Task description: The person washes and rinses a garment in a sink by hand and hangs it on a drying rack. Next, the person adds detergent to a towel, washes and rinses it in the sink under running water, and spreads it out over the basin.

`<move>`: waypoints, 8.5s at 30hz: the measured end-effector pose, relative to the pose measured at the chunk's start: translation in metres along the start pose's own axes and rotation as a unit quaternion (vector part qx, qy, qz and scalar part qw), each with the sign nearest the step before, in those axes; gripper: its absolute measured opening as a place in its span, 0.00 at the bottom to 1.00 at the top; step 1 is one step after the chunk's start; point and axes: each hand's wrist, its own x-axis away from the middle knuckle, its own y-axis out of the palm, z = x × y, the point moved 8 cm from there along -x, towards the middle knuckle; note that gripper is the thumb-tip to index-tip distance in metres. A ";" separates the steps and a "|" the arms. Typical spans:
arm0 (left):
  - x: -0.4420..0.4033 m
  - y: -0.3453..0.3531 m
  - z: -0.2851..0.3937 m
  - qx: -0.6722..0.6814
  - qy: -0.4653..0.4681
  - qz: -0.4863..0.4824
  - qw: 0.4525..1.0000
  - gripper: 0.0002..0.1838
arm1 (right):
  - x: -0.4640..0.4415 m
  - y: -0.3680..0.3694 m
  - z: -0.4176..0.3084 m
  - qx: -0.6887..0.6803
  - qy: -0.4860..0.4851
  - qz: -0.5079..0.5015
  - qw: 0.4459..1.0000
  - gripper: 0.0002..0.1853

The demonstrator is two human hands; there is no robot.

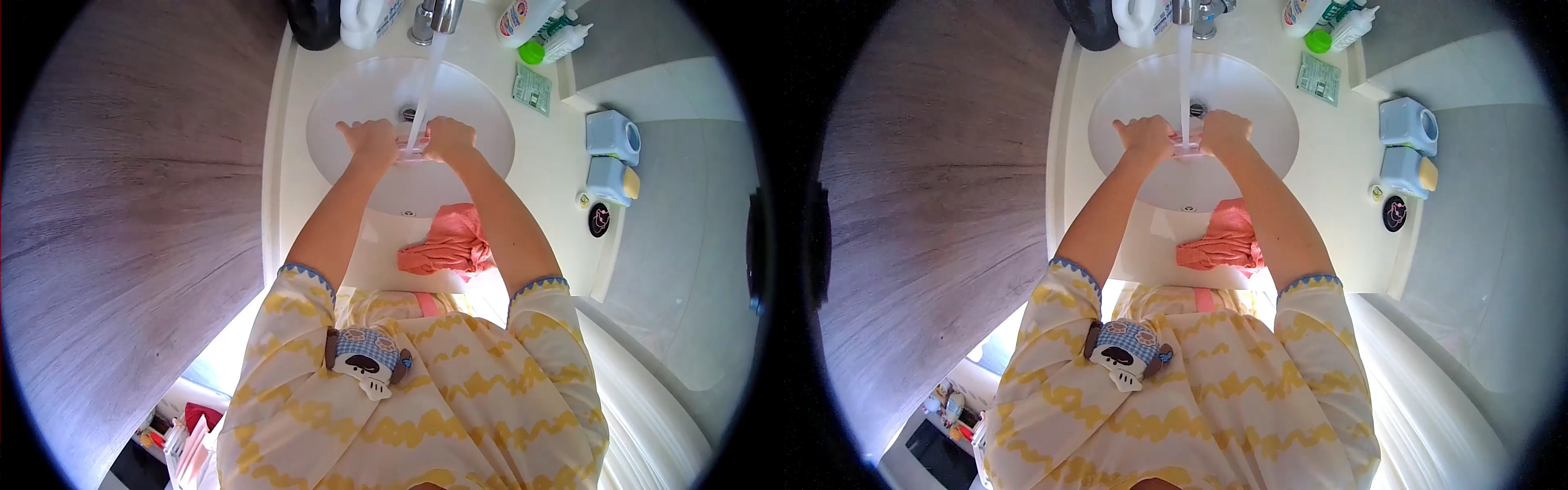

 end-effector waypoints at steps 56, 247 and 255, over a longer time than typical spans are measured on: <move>0.058 0.009 -0.002 0.497 0.064 0.109 0.859 0.07 | 0.061 0.040 0.013 -0.551 -0.193 0.113 0.804 0.37; 0.073 0.100 0.048 0.793 -0.071 -0.043 0.604 0.09 | 0.051 0.085 0.019 -0.840 -0.071 -0.061 0.535 0.19; 0.064 0.102 0.018 0.811 -0.157 0.008 0.564 0.13 | 0.076 0.055 0.067 -0.645 -0.013 0.077 0.760 0.18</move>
